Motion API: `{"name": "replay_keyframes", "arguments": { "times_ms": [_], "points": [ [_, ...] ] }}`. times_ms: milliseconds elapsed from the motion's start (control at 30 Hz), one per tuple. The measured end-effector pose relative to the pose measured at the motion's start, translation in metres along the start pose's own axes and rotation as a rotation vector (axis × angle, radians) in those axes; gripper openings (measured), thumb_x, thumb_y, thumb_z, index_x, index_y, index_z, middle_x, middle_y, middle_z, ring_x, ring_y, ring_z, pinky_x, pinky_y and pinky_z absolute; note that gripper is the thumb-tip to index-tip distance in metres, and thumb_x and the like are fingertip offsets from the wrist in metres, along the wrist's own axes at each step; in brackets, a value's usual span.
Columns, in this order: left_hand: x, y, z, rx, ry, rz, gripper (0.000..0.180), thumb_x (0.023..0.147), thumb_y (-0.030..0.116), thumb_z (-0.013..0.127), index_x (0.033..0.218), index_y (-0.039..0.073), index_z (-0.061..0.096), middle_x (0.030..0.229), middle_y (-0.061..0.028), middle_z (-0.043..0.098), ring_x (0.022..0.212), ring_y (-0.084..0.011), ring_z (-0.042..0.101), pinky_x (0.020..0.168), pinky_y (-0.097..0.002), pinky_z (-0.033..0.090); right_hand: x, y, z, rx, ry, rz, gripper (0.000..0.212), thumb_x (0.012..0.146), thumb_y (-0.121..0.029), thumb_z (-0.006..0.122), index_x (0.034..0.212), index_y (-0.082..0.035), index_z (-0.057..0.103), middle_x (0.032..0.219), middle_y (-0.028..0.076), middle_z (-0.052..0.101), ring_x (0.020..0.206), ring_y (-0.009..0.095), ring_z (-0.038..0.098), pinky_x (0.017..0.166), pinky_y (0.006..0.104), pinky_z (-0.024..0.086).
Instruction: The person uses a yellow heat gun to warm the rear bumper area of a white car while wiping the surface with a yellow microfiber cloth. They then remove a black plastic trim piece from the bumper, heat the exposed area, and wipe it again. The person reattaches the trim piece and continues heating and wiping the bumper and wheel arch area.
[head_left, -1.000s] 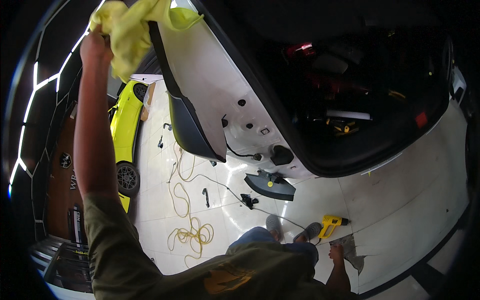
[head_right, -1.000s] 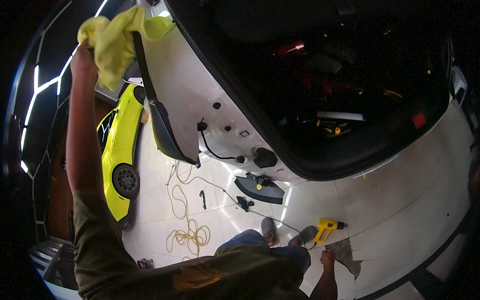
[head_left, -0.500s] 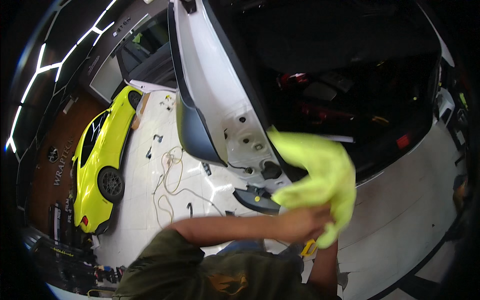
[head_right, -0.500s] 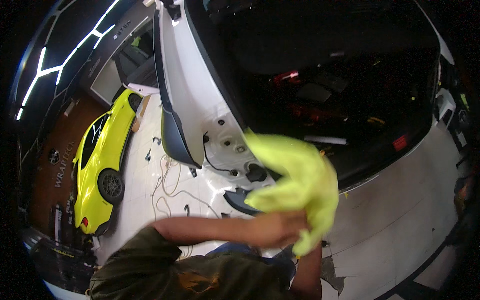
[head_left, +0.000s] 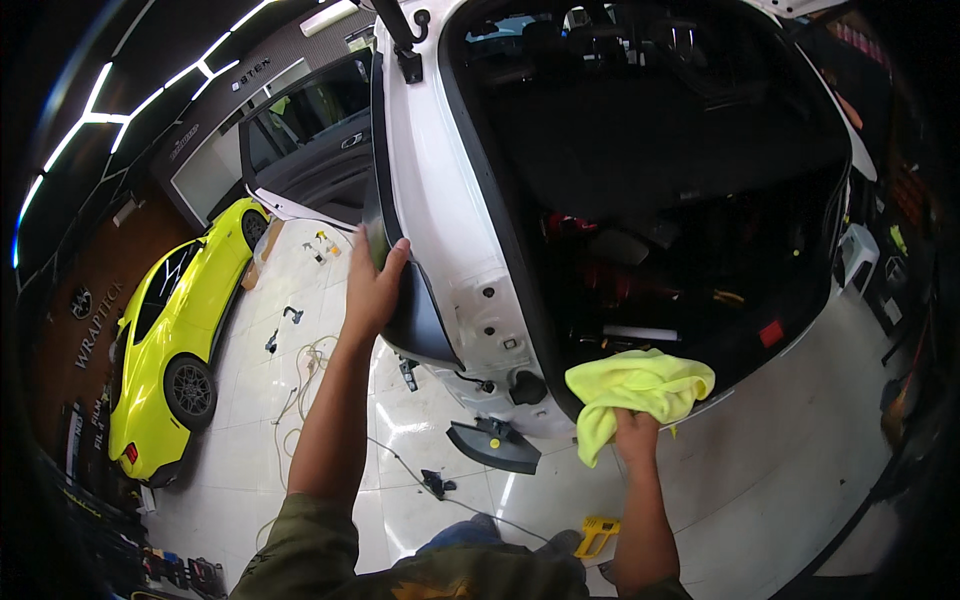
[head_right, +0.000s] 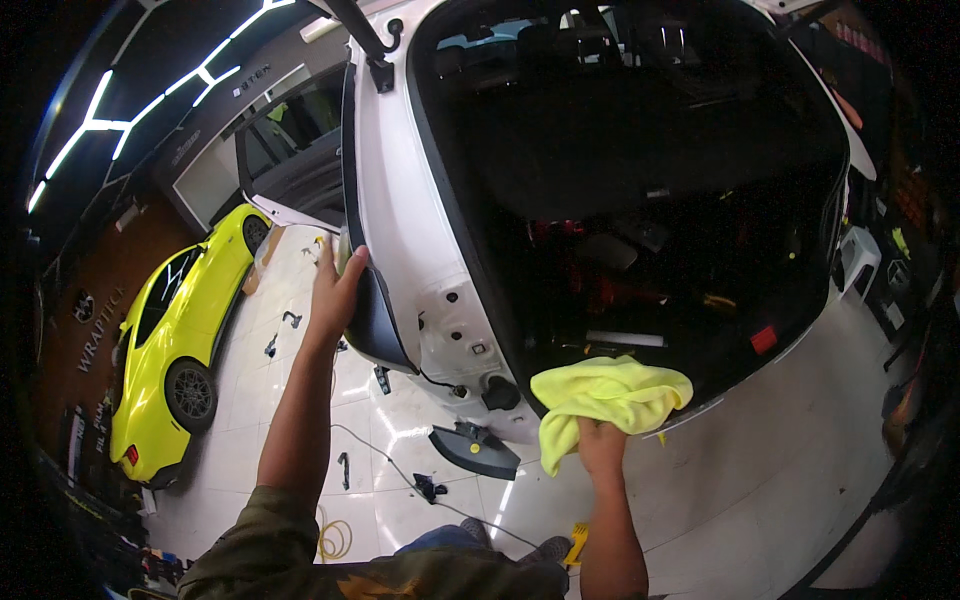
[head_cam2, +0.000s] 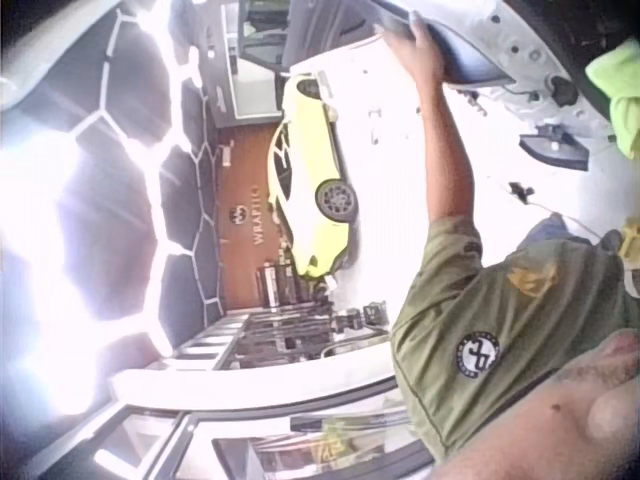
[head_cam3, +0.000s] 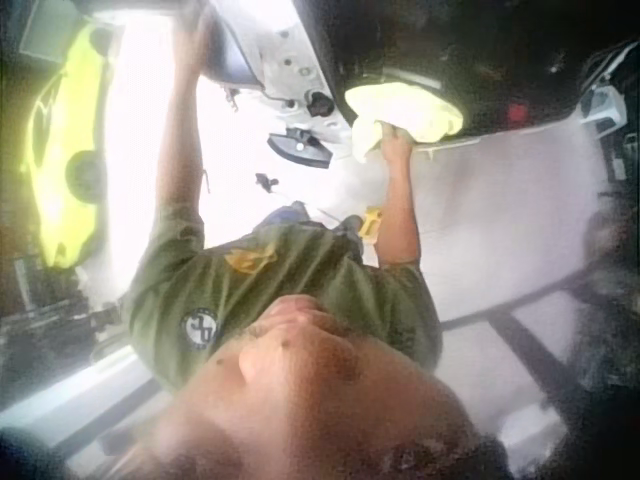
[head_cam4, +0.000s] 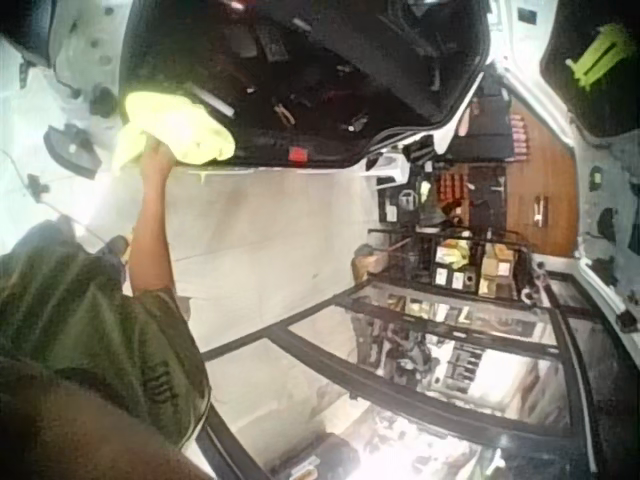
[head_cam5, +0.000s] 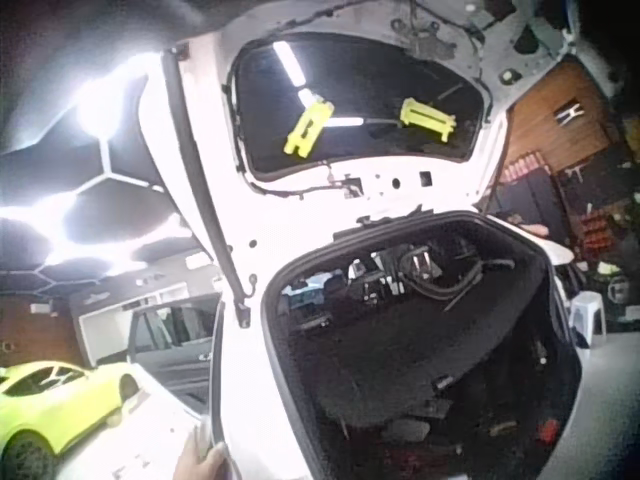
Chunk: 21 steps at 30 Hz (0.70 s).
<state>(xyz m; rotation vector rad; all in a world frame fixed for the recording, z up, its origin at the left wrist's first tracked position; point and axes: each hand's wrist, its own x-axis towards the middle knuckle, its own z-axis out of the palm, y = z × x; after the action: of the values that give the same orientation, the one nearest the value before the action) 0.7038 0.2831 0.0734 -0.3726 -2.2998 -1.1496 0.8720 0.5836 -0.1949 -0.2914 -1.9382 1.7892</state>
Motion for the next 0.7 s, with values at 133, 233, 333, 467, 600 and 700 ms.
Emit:
{"name": "replay_keyframes", "arguments": {
  "times_ms": [133,233,333,467,600,700],
  "points": [
    [0.014,-0.047,0.007,-0.096,-0.077,-0.095,0.075,0.091,0.038,0.054,0.143,-0.011,0.03,0.147,-0.0319,0.033,0.141,-0.0378,0.029,0.115,-0.0366,0.022,0.021,0.001,0.005,-0.204,-0.085,-0.002,0.044,0.084,-0.015,0.069,0.124,0.0,0.056,0.129,0.022,0.056,0.123,0.038,0.05,0.105,0.0428,0.037],
    [0.014,-0.057,0.0,-0.038,-0.052,-0.063,0.077,0.09,0.039,0.054,0.142,-0.012,0.03,0.147,-0.0327,0.032,0.141,-0.0391,0.027,0.116,-0.0381,0.019,0.065,0.011,0.012,-0.494,-0.235,0.154,0.041,0.085,-0.021,0.066,0.121,-0.002,0.059,0.129,0.022,0.056,0.124,0.039,0.049,0.105,0.0422,0.037],
    [0.02,-0.034,0.019,-0.022,-0.034,-0.009,0.065,0.092,0.034,0.05,0.139,-0.008,0.038,0.146,-0.0339,0.031,0.14,-0.0407,0.028,0.116,-0.0404,0.02,0.138,0.04,0.007,-0.909,-0.375,-0.061,0.044,0.085,-0.03,0.064,0.118,0.0,0.063,0.124,0.022,0.06,0.119,0.037,0.054,0.101,0.0418,0.041],
    [0.04,-0.066,0.029,0.421,-0.297,0.294,0.043,0.096,0.025,0.045,0.128,-0.003,0.05,0.143,-0.033,0.036,0.139,-0.0404,0.03,0.116,-0.0417,0.021,0.157,0.064,-0.001,-1.061,-0.562,0.233,0.041,0.083,-0.018,0.054,0.12,-0.003,0.063,0.12,0.022,0.062,0.111,0.037,0.06,0.094,0.0443,0.047],
    [0.043,-0.101,0.03,0.467,-0.336,0.339,0.043,0.097,0.026,0.044,0.128,-0.002,0.051,0.141,-0.0305,0.038,0.136,-0.0384,0.032,0.114,-0.0411,0.023,0.081,0.095,0.025,-0.609,-0.157,0.041,0.038,0.088,-0.023,0.054,0.123,-0.009,0.061,0.112,0.02,0.065,0.105,0.036,0.061,0.091,0.0458,0.049],
    [0.045,-0.089,0.058,0.487,-0.344,0.347,0.043,0.097,0.027,0.044,0.128,-0.002,0.051,0.14,-0.0286,0.04,0.134,-0.0369,0.034,0.112,-0.0407,0.025,-0.014,0.151,-0.02,-0.17,0.424,0.025,0.027,0.087,-0.01,0.062,0.114,-0.007,0.064,0.096,0.018,0.068,0.083,0.034,0.067,0.077,0.0372,0.053]
  ]
}}
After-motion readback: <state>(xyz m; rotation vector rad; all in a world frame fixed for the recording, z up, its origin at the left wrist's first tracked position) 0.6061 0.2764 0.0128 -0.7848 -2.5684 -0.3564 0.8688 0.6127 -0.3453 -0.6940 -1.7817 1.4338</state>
